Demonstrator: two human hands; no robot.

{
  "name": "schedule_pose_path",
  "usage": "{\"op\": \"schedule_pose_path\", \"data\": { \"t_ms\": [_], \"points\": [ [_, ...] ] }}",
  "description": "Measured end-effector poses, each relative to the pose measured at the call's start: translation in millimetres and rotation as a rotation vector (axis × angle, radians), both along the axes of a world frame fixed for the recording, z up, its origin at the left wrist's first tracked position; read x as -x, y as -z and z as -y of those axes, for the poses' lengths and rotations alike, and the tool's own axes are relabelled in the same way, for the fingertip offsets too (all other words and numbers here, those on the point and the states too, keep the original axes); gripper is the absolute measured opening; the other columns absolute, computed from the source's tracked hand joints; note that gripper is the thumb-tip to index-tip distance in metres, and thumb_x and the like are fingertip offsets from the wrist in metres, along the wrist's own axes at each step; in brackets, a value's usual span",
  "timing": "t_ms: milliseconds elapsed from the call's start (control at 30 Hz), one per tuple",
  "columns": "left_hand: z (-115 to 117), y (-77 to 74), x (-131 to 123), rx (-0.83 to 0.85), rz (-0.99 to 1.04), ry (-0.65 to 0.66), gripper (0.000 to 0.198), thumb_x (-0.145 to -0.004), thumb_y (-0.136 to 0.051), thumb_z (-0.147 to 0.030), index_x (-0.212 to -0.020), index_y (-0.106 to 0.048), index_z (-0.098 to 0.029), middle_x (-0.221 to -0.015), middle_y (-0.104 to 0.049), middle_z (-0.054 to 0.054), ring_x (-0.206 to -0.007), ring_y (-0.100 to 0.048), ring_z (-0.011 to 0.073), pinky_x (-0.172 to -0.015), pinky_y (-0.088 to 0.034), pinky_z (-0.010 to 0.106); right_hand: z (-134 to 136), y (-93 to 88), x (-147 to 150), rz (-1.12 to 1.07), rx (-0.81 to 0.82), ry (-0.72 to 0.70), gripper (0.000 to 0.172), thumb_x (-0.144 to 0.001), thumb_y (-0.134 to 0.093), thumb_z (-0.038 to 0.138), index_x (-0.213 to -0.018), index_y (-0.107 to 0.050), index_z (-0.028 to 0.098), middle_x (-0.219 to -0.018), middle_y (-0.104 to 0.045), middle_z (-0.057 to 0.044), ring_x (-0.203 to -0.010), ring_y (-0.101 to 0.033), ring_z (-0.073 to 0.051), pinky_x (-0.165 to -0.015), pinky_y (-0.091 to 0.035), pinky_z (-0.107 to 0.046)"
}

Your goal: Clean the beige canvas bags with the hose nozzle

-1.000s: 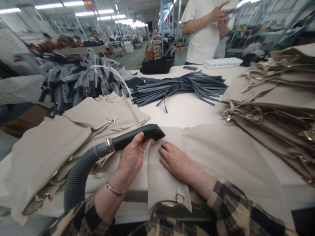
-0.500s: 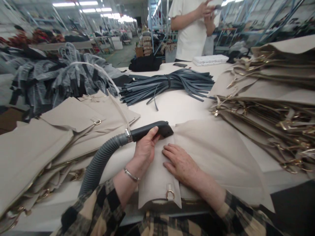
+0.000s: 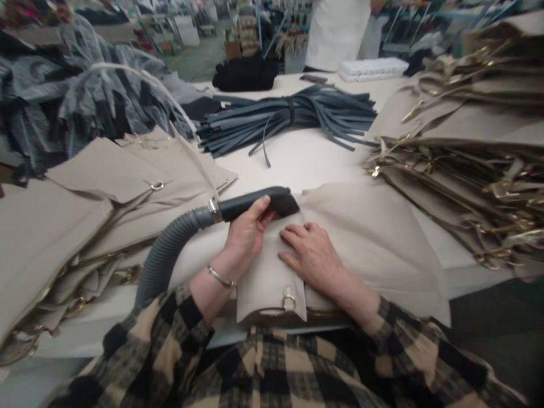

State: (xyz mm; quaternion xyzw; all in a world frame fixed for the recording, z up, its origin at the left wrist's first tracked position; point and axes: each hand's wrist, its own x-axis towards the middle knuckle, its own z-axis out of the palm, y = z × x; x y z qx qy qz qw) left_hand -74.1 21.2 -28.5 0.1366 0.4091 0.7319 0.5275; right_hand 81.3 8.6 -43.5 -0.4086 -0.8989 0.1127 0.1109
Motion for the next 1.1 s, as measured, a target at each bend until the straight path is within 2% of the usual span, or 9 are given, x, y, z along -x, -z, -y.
{"op": "schedule_pose_path", "data": {
  "t_ms": [167,333,433,533,600,667,800,933,1100],
  "points": [
    [3.6,-8.3,15.1,-0.04,0.001,0.0,0.037,-0.055,-0.091,-0.022,-0.082,-0.067,-0.019,-0.095,-0.074,0.004,-0.111,-0.065,0.0285,-0.089,-0.054,0.035,-20.5,11.6,14.1,-0.164,0.133,-0.053,0.035,-0.085,-0.056,0.007,-0.116,-0.068,0.02,-0.111,-0.067,-0.007,-0.101,-0.059,-0.023,-0.092,-0.047,-0.038],
    [44.2,-37.6,45.0,-0.113,-0.062,-0.016,0.03,-0.062,-0.087,-0.023,-0.084,-0.067,-0.018,-0.101,-0.075,0.008,-0.122,-0.06,0.0317,-0.098,-0.052,0.04,-67.2,27.5,24.0,-0.46,0.153,0.125,0.041,-0.077,-0.047,0.0,-0.106,-0.071,0.017,-0.098,-0.071,-0.004,-0.092,-0.065,-0.019,-0.089,-0.052,-0.035],
    [73.6,-46.0,57.0,-0.08,-0.077,-0.029,0.029,-0.064,-0.084,-0.023,-0.089,-0.07,-0.017,-0.099,-0.076,0.009,-0.12,-0.061,0.0316,-0.097,-0.054,0.042,-83.9,20.4,15.0,-0.427,0.117,0.191,0.038,-0.078,-0.055,0.006,-0.112,-0.07,0.014,-0.114,-0.069,-0.009,-0.107,-0.064,-0.023,-0.099,-0.05,-0.042],
    [102.4,-44.0,63.5,0.034,-0.11,-0.008,0.032,-0.059,-0.086,-0.023,-0.088,-0.074,-0.018,-0.094,-0.077,0.008,-0.104,-0.069,0.0309,-0.088,-0.06,0.042,-71.4,-0.3,-0.7,-0.261,0.018,0.04,0.039,-0.08,-0.065,0.017,-0.12,-0.067,0.016,-0.138,-0.057,-0.012,-0.13,-0.05,-0.03,-0.112,-0.039,-0.052],
    [119.7,-39.7,65.1,0.108,-0.115,0.025,0.035,-0.053,-0.09,-0.025,-0.085,-0.076,-0.02,-0.091,-0.077,0.007,-0.095,-0.071,0.0299,-0.085,-0.061,0.042,-51.0,-14.2,-9.9,-0.174,-0.015,-0.096,0.036,-0.087,-0.063,0.022,-0.122,-0.066,0.017,-0.137,-0.059,-0.011,-0.133,-0.047,-0.03,-0.114,-0.036,-0.054],
    [133.4,-34.8,64.8,0.161,-0.112,0.07,0.041,-0.049,-0.093,-0.029,-0.086,-0.077,-0.021,-0.091,-0.077,0.008,-0.091,-0.071,0.0307,-0.085,-0.061,0.044,-29.6,-21.1,-16.6,-0.099,0.033,-0.207,0.029,-0.093,-0.056,0.023,-0.119,-0.067,0.017,-0.125,-0.066,-0.011,-0.124,-0.055,-0.027,-0.109,-0.043,-0.049],
    [146.9,-24.2,58.4,0.187,-0.127,0.194,0.047,-0.051,-0.092,-0.035,-0.093,-0.078,-0.019,-0.101,-0.076,0.014,-0.098,-0.069,0.0345,-0.088,-0.059,0.045,-6.9,-7.8,-24.9,-0.109,0.128,-0.272,0.024,-0.097,-0.052,0.023,-0.11,-0.07,0.015,-0.116,-0.068,-0.012,-0.11,-0.06,-0.023,-0.1,-0.05,-0.041],
    [145.5,-15.3,40.9,0.174,-0.159,0.327,0.041,-0.058,-0.087,-0.032,-0.096,-0.078,-0.018,-0.103,-0.075,0.014,-0.101,-0.067,0.032,-0.09,-0.056,0.041,-10.0,12.3,-29.4,-0.254,0.133,-0.245,0.02,-0.096,-0.055,0.021,-0.108,-0.07,0.016,-0.118,-0.068,-0.011,-0.112,-0.06,-0.022,-0.101,-0.05,-0.042],
    [142.9,-14.0,27.9,0.134,-0.191,0.4,0.036,-0.063,-0.083,-0.027,-0.098,-0.077,-0.021,-0.103,-0.075,0.007,-0.104,-0.065,0.0264,-0.095,-0.05,0.035,-17.5,19.3,-32.4,-0.337,0.151,-0.273,0.015,-0.093,-0.06,0.019,-0.103,-0.071,0.021,-0.115,-0.069,-0.009,-0.109,-0.062,-0.022,-0.098,-0.052,-0.043]
  ]
}}
